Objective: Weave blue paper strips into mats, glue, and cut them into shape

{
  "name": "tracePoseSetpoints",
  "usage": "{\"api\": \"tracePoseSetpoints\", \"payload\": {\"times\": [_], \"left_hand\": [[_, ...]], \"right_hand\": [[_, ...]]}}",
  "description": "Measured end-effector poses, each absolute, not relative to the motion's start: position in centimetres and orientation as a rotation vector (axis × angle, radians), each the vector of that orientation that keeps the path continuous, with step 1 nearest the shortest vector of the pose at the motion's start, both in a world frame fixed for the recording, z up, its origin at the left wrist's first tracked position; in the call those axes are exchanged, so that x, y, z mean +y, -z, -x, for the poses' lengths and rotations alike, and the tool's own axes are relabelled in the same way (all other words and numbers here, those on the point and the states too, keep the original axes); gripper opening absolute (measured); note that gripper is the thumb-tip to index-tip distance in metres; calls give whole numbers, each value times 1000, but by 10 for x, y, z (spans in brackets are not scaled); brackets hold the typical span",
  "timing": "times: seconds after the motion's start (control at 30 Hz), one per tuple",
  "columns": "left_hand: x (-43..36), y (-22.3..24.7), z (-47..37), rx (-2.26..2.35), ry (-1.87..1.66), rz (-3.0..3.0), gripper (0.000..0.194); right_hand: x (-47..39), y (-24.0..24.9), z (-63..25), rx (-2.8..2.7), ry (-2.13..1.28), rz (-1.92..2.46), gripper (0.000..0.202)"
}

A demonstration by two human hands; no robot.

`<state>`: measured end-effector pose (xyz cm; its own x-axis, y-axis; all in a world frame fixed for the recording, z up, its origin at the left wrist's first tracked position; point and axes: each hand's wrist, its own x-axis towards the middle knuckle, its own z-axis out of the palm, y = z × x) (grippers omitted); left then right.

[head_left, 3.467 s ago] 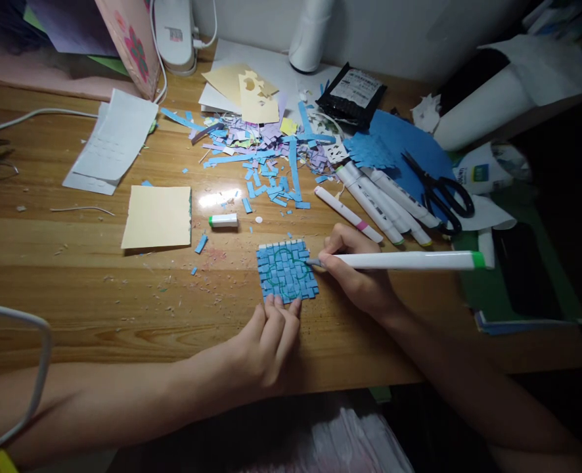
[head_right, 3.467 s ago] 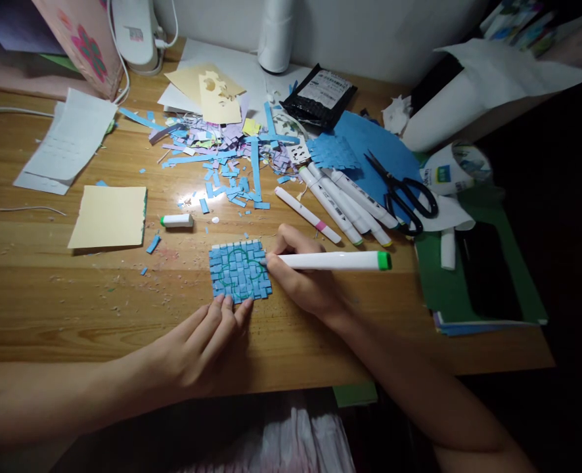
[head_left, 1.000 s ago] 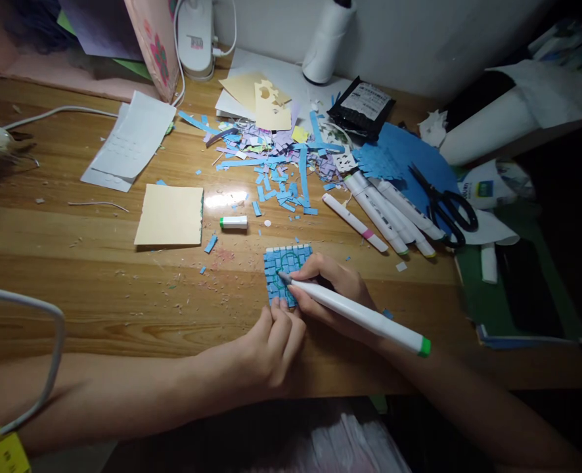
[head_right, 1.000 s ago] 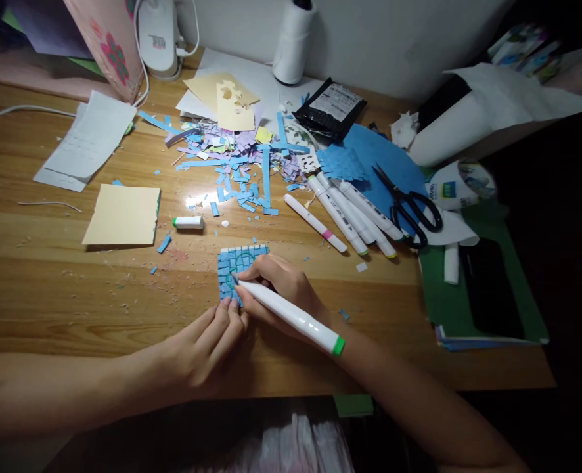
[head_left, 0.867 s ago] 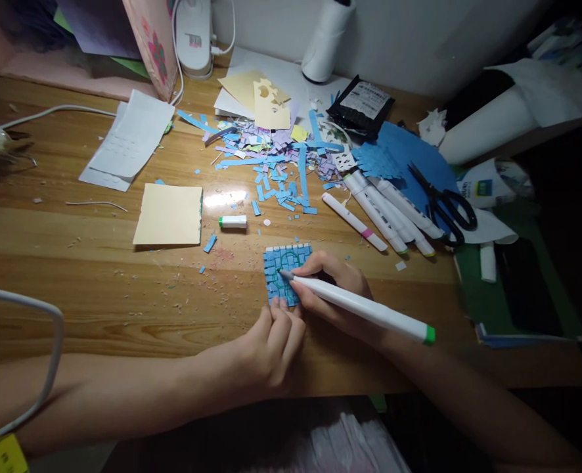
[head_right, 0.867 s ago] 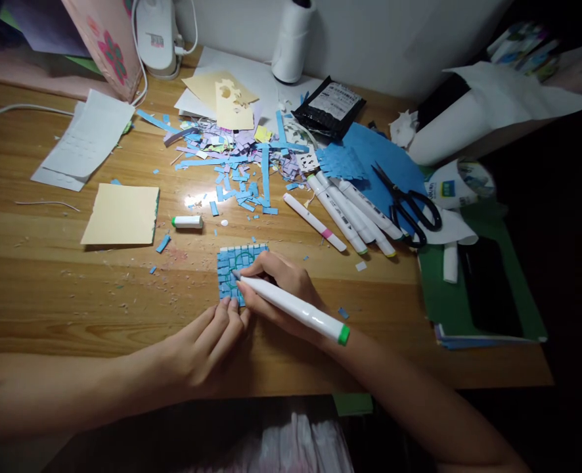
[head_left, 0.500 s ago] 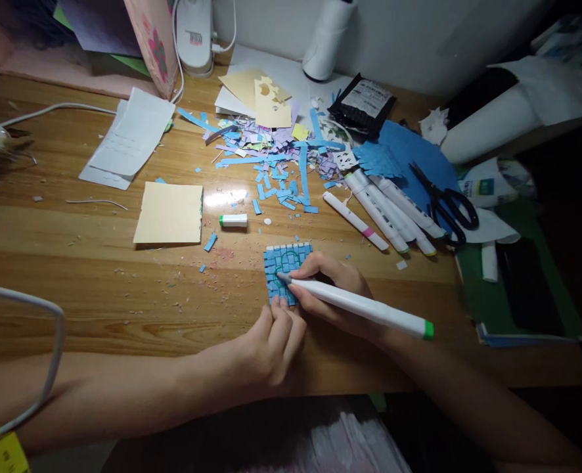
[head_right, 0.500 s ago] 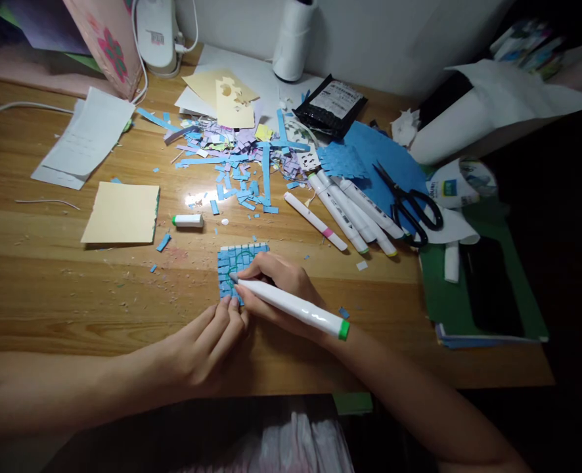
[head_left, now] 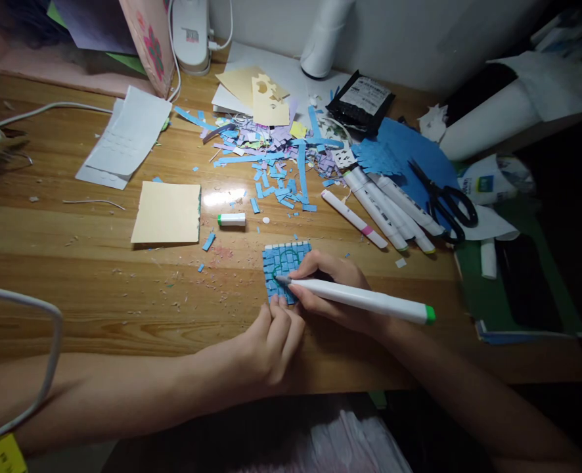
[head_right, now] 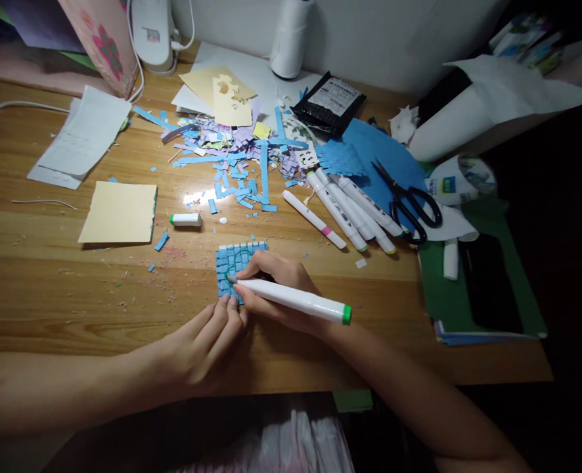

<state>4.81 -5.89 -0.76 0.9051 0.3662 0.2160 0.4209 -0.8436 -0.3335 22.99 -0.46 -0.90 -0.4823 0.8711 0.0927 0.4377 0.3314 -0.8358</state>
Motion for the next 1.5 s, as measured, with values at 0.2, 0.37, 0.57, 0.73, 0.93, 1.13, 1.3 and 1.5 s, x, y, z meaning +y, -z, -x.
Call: {"api": "tracePoseSetpoints", "payload": {"times": [0.2, 0.37, 0.57, 0.73, 0.93, 1.13, 1.3, 1.5], "left_hand": [[-59, 7, -48, -577, 184, 2695, 36], [-60, 6, -49, -599, 182, 2699, 34], [-59, 7, -49, -594, 210, 2693, 34], [-58, 7, -49, -580, 224, 2680, 34], [-58, 7, -48, -580, 218, 2681, 36], [-60, 6, -49, -608, 201, 2695, 33], [-61, 7, -49, -629, 207, 2697, 33], [-60, 6, -49, -623, 179, 2703, 33]], "right_hand": [[-4, 9, -230, -2044, -1069, 1157, 5], [-4, 10, -231, -2071, -1103, 1140, 6], [-3, 9, -232, -2037, -1127, 1163, 6], [-3, 8, -232, -2031, -1138, 1163, 7], [-3, 8, -232, -2061, -1166, 1143, 8], [-2, 8, -232, -2065, -1128, 1169, 10], [-2, 8, -232, -2057, -1127, 1187, 13], [-3, 9, -233, -2066, -1133, 1125, 12]]}}
